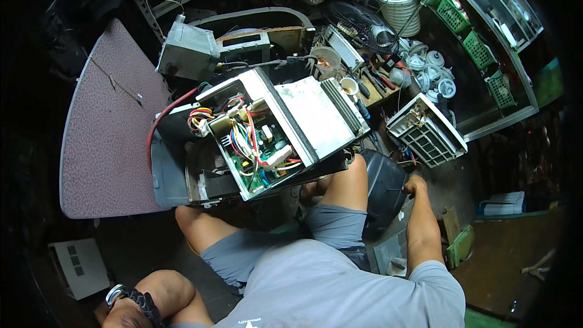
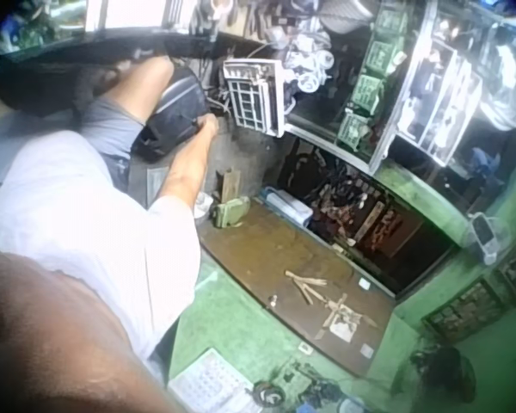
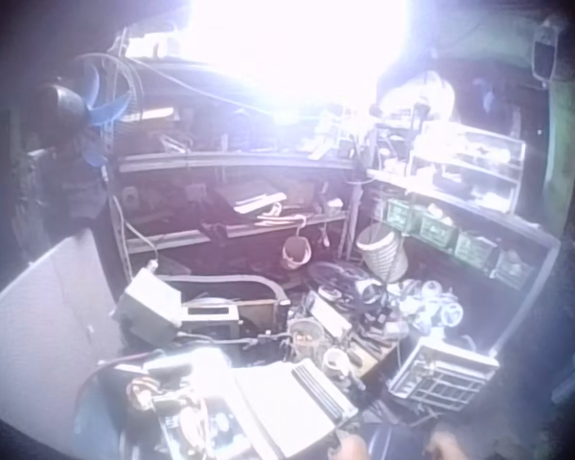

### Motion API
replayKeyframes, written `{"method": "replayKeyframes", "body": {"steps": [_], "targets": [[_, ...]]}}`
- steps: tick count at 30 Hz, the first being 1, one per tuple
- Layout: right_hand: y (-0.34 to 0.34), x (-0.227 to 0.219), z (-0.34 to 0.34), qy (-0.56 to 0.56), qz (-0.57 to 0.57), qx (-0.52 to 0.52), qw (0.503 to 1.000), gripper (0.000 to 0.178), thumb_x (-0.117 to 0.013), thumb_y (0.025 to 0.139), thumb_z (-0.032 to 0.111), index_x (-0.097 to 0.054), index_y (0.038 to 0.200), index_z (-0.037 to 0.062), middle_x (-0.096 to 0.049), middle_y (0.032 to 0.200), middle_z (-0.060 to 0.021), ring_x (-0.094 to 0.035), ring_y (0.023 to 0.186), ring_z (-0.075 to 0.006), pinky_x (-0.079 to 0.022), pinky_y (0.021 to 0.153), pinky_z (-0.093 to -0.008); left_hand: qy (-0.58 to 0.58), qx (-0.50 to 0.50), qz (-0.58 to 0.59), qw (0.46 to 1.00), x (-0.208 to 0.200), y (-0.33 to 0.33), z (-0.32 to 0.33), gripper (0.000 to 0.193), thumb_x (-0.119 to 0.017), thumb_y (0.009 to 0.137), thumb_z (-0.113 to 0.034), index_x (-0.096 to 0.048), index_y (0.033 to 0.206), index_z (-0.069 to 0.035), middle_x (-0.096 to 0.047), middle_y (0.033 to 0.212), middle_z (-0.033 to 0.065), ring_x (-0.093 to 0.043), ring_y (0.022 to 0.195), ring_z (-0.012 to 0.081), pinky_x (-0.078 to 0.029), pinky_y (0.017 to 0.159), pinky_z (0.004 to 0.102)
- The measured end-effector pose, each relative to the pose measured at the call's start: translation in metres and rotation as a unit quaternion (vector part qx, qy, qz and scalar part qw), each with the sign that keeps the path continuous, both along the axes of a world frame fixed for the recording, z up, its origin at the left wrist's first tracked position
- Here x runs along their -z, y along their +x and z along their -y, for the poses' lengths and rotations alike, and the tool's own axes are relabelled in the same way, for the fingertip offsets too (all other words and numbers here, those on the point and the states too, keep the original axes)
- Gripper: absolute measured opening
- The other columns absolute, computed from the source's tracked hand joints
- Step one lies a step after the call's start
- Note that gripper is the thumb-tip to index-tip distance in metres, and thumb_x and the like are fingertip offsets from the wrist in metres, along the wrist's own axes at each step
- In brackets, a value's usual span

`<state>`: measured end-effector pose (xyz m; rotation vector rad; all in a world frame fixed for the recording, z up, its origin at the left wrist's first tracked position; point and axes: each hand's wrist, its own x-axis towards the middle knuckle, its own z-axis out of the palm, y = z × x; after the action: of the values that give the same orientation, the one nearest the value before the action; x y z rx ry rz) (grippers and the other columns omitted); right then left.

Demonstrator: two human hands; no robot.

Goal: The person manipulates internal wiring and electrical components within a metal appliance housing, using a screwdriver, wire cutters, and pliers to connect and position wires.

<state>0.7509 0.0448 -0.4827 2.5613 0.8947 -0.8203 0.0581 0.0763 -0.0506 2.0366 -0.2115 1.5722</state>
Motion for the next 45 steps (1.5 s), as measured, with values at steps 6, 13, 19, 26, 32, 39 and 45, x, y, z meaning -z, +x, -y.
{"method": "replayKeyframes", "body": {"steps": [6,13,19,26,32,39,45], "targets": [[0.003,0.003,-0.006,-0.040,0.022,0.025,0.999,0.034,-0.086,0.079,0.022,-0.082,0.106,0.0002,-0.081,0.107,-0.0160,-0.080,0.097,-0.0290,-0.063,0.085,-0.0422,-0.072,-0.015,-0.105,0.992,-0.015,-0.031,0.015,0.022,-0.062,0.107,-0.030,-0.058,0.116,-0.010,-0.058,0.119,-0.0055,-0.063,0.067,0.0142,-0.042,0.043,0.0234],[-0.009,-0.008,-0.009,-0.047,0.024,0.018,0.998,0.035,-0.086,0.079,0.021,-0.082,0.108,0.0008,-0.081,0.109,-0.0160,-0.080,0.099,-0.0297,-0.063,0.087,-0.0429,-0.036,-0.052,0.001,0.998,0.002,-0.015,0.017,0.024,-0.062,0.107,-0.033,-0.058,0.114,-0.011,-0.058,0.117,-0.0057,-0.063,0.066,0.0139,-0.040,0.043,0.0235],[0.024,0.017,0.006,-0.037,0.037,0.015,0.998,0.039,-0.087,0.080,0.025,-0.081,0.112,0.0035,-0.079,0.116,-0.0162,-0.078,0.108,-0.0323,-0.061,0.092,-0.0444,-0.066,-0.068,-0.053,0.994,0.001,-0.022,0.021,0.022,-0.070,0.099,-0.021,-0.059,0.117,-0.015,-0.056,0.119,-0.0080,-0.063,0.067,0.0124,-0.041,0.044,0.0244],[0.008,0.008,-0.005,-0.057,0.006,0.038,0.998,0.043,-0.088,0.081,0.028,-0.080,0.117,0.0050,-0.076,0.126,-0.0167,-0.073,0.118,-0.0346,-0.060,0.098,-0.0453,0.024,-0.099,-0.080,0.992,-0.009,0.000,0.008,0.038,-0.078,0.088,-0.006,-0.060,0.120,-0.018,-0.056,0.122,-0.0098,-0.065,0.069,0.0116,-0.042,0.046,0.0243],[-0.002,-0.003,-0.005,-0.040,0.029,-0.049,0.998,0.036,-0.088,0.082,0.026,-0.081,0.106,0.0008,-0.081,0.107,-0.0167,-0.080,0.096,-0.0304,-0.063,0.085,-0.0418,-0.079,-0.038,-0.082,0.993,-0.012,0.008,0.016,0.021,-0.071,0.100,-0.021,-0.058,0.117,-0.017,-0.060,0.118,-0.0065,-0.066,0.070,0.0125,-0.041,0.049,0.0236],[0.014,0.007,-0.003,-0.032,-0.014,0.016,0.999,0.033,-0.087,0.083,0.018,-0.080,0.106,-0.0048,-0.081,0.101,-0.0181,-0.081,0.081,-0.0296,-0.064,0.076,-0.0420,-0.080,-0.048,-0.072,0.993,-0.006,-0.018,0.027,0.028,-0.060,0.107,-0.043,-0.059,0.112,-0.016,-0.064,0.098,-0.0014,-0.066,0.068,0.0144,-0.044,0.049,0.0268],[0.030,0.010,0.008,-0.027,-0.006,0.036,0.999,0.036,-0.088,0.082,0.023,-0.081,0.109,-0.0005,-0.081,0.108,-0.0157,-0.081,0.090,-0.0287,-0.063,0.082,-0.0426,-0.208,-0.007,-0.088,0.974,-0.014,-0.039,0.052,0.019,-0.067,0.099,-0.022,-0.056,0.090,-0.009,-0.065,0.081,0.0038,-0.067,0.065,0.0186,-0.053,0.054,0.0321]]}}
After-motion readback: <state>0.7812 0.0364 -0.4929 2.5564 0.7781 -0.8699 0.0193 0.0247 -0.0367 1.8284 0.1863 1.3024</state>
